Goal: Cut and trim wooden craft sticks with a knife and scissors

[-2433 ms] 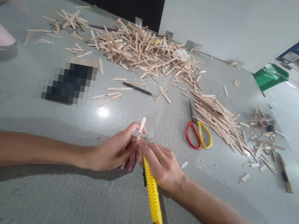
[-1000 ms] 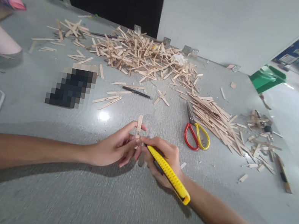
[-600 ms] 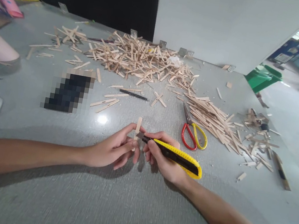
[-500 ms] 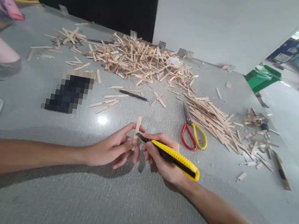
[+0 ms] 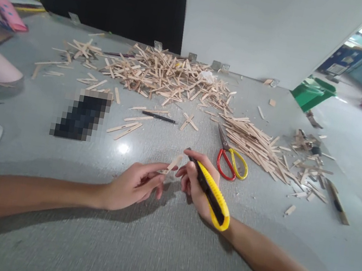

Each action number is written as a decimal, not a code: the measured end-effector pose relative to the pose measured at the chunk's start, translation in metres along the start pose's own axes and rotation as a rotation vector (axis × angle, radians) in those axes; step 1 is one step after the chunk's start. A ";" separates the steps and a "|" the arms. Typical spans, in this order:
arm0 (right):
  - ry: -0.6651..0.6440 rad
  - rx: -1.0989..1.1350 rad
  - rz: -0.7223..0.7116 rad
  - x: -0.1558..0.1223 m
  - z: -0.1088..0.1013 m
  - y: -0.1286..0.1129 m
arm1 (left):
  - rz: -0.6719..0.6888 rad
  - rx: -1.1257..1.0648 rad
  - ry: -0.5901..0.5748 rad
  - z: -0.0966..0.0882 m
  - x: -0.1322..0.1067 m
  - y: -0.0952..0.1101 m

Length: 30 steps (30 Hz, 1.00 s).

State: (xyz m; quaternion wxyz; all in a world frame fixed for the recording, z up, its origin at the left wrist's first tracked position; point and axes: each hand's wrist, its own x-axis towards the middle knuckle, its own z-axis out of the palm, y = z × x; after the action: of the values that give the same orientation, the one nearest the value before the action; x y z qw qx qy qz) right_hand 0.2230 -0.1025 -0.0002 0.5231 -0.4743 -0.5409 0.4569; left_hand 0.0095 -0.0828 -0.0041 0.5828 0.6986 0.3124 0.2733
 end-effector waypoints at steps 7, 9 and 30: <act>-0.050 -0.014 -0.045 -0.003 0.003 0.004 | 0.004 0.095 -0.092 -0.002 0.000 0.000; 0.002 -0.097 -0.105 -0.002 0.002 0.009 | -0.009 0.065 -0.003 -0.001 -0.001 0.000; -0.152 -1.667 0.125 0.050 -0.085 -0.018 | 0.042 0.202 0.204 -0.064 0.004 0.112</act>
State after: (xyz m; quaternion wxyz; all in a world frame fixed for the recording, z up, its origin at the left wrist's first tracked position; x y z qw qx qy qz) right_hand 0.3073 -0.0550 0.0273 -0.0629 -0.7026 -0.7081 -0.0333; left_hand -0.0224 -0.0527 0.1175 0.4690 0.7287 0.3811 0.3222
